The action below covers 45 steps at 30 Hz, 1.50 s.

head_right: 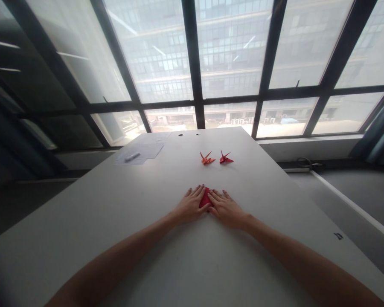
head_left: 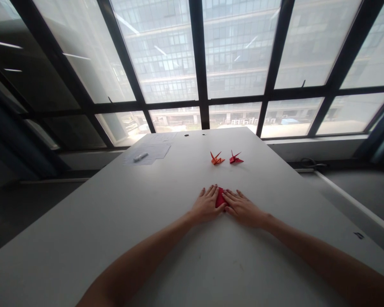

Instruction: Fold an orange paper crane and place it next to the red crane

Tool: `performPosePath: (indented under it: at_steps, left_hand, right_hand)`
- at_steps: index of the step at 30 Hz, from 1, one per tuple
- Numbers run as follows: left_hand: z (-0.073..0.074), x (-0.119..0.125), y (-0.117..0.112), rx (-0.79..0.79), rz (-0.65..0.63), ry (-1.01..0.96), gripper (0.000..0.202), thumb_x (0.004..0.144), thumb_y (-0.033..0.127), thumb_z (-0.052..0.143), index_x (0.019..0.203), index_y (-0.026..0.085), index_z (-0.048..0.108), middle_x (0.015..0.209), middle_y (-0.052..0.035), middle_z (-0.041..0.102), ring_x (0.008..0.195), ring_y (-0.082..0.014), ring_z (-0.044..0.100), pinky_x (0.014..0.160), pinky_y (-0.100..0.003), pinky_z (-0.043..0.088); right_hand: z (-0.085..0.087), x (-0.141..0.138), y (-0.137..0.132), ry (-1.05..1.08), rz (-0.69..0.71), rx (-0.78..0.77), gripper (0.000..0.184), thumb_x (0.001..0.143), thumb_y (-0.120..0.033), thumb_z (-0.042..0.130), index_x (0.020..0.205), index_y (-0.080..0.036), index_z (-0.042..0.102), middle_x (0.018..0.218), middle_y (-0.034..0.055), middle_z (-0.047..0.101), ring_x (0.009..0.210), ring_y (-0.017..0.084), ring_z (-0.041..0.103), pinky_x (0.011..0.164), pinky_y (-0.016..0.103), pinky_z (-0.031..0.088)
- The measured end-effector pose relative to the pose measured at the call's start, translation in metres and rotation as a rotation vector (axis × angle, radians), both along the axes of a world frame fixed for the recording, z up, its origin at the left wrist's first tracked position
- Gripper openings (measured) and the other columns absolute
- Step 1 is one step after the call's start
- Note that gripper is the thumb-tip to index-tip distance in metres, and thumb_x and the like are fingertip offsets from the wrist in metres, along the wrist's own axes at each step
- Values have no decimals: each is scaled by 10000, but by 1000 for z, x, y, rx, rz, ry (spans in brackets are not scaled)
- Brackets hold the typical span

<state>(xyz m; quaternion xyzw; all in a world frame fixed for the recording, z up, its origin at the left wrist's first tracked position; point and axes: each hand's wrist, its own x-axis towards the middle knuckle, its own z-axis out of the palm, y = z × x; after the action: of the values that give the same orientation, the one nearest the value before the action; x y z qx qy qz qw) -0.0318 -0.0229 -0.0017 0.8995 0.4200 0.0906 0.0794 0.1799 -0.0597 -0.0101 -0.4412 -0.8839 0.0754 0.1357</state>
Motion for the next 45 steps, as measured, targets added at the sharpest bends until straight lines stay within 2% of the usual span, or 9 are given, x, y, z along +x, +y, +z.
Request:
performPosePath:
  at_steps: [8, 16, 22, 26, 29, 32, 35, 41, 45]
  left_hand:
    - [-2, 2, -1, 13, 74, -13, 892, 891, 713, 350, 1547, 121, 225, 1607, -163, 190, 1498, -313, 155, 1212, -479, 109]
    - [1, 1, -1, 16, 66, -29, 899, 888, 725, 333, 1549, 127, 216, 1606, -152, 205, 1498, -292, 166, 1216, -440, 103]
    - [-2, -1, 2, 5, 21, 22, 958, 857, 781, 326, 1565, 158, 159, 1623, -132, 127, 1507, -309, 99, 1215, -479, 80]
    - [-1, -2, 2, -5, 13, 53, 1008, 835, 808, 341, 1564, 138, 153, 1624, -137, 101, 1509, -315, 76, 1217, -500, 79]
    - [0, -1, 2, 20, 48, -10, 900, 905, 731, 302, 1562, 134, 153, 1623, -126, 120, 1511, -282, 95, 1220, -493, 107]
    - [3, 0, 3, 81, 104, -113, 665, 1003, 535, 252, 1548, 157, 223, 1609, -99, 219, 1502, -226, 167, 1223, -450, 155]
    - [4, 1, 5, 94, 15, -132, 514, 1016, 405, 304, 1497, 232, 361, 1562, -47, 357, 1472, -188, 266, 1220, -394, 193]
    - [1, -1, 6, 24, -64, -52, 583, 989, 442, 390, 1519, 209, 316, 1580, -84, 304, 1481, -227, 242, 1213, -442, 204]
    - [1, -2, 6, 20, -66, -41, 558, 995, 444, 382, 1504, 216, 349, 1577, -81, 312, 1478, -226, 251, 1213, -447, 208]
  right_hand:
    - [1, -1, -1, 3, -24, -1, 609, 1029, -499, 224, 1547, -182, 265, 1588, 99, 276, 1485, 248, 220, 1210, 504, 139]
    - [0, 1, 1, 12, -294, 58, 643, 1018, -471, 277, 1522, -72, 313, 1570, 193, 285, 1480, 277, 229, 1204, 502, 170]
    - [3, 1, 3, 36, 50, 22, 567, 1036, -376, 260, 1564, -185, 184, 1605, 96, 230, 1493, 210, 191, 1213, 456, 173]
    - [-3, 2, 5, 7, 89, 10, 636, 1027, -499, 265, 1569, -189, 147, 1614, 97, 188, 1497, 232, 174, 1217, 479, 139]
    - [-6, 4, 5, -3, 54, 39, 646, 1019, -534, 269, 1571, -222, 150, 1609, 95, 214, 1494, 250, 188, 1210, 512, 140]
    - [-7, 7, 5, -15, -25, 60, 635, 1019, -528, 279, 1568, -222, 185, 1593, 118, 263, 1488, 273, 204, 1195, 548, 160]
    - [-8, 8, 5, -30, -68, 58, 650, 1017, -531, 275, 1569, -199, 185, 1591, 135, 267, 1488, 284, 204, 1190, 559, 158]
    - [-8, 6, 5, -28, -86, 52, 679, 1007, -564, 252, 1565, -182, 200, 1585, 140, 283, 1489, 268, 204, 1196, 547, 139]
    - [-13, 6, 5, -13, -277, 47, 699, 1000, -558, 280, 1529, -102, 308, 1573, 199, 280, 1484, 299, 213, 1190, 566, 126]
